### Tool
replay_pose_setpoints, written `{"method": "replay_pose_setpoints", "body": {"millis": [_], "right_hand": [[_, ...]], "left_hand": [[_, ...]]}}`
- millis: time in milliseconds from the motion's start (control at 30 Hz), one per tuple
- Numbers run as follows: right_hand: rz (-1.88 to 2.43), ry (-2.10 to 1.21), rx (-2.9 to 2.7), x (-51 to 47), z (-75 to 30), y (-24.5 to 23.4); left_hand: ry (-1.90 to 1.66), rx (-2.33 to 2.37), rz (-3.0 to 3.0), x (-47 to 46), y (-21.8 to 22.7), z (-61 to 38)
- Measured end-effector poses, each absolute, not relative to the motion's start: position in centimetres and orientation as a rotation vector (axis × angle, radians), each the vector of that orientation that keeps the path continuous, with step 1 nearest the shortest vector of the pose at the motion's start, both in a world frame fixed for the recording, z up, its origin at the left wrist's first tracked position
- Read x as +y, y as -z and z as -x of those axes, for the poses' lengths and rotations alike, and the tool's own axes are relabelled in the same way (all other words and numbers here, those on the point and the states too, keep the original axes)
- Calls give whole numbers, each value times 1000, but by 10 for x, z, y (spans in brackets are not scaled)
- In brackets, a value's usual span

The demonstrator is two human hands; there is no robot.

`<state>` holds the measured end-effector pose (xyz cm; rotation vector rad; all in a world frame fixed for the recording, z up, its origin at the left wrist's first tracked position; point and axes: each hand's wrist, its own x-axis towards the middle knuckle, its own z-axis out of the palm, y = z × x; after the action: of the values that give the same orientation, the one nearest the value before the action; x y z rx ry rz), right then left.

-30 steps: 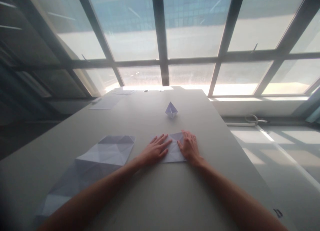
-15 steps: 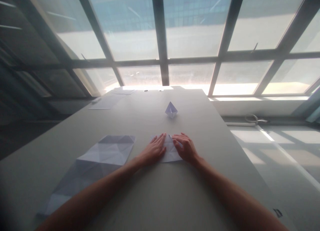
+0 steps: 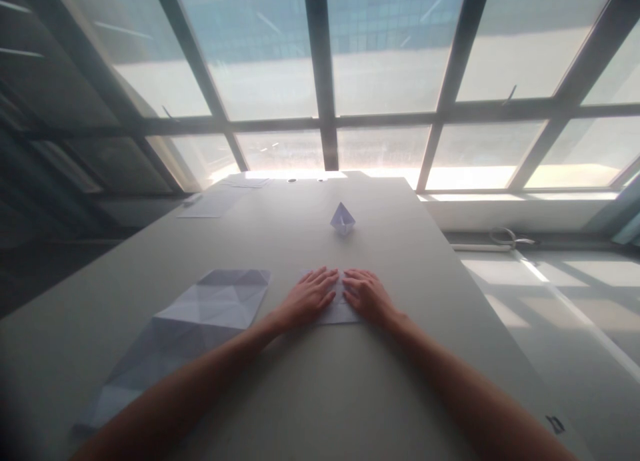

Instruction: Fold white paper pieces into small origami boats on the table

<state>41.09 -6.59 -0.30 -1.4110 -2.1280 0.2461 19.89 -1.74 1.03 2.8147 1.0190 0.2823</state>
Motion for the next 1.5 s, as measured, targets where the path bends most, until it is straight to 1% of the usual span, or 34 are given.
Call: {"method": "replay_pose_setpoints", "body": {"millis": [133, 300, 467, 567, 733, 900, 1100, 1233, 1500], "right_hand": [[1535, -212, -2258, -69, -409, 0], [1615, -232, -2331, -70, -406, -3], [1860, -218, -2126, -63, -410, 9], [1935, -154, -1981, -60, -416, 18], [1947, -104, -1830, -62, -424, 25], [1914, -127, -1748, -62, -423, 18], [1727, -117, -1999, -63, -415, 10], [1795, -157, -2070, -62, -411, 14], [1906, -107, -1893, -59, -409, 24]], "left_hand": [[-356, 1079, -2791, -21, -13, -200], [-206, 1022, -2804, -18, -6, -199], [-128, 1011, -2801, -16, -4, -199], [-124, 1000, -2794, -16, -5, -200], [-106, 997, -2782, -16, -7, -201], [-121, 998, -2788, -17, -10, -200], [-119, 1001, -2782, -18, -10, -197], [-119, 1002, -2785, -17, -8, -197], [-111, 992, -2789, -16, -10, -197]]}}
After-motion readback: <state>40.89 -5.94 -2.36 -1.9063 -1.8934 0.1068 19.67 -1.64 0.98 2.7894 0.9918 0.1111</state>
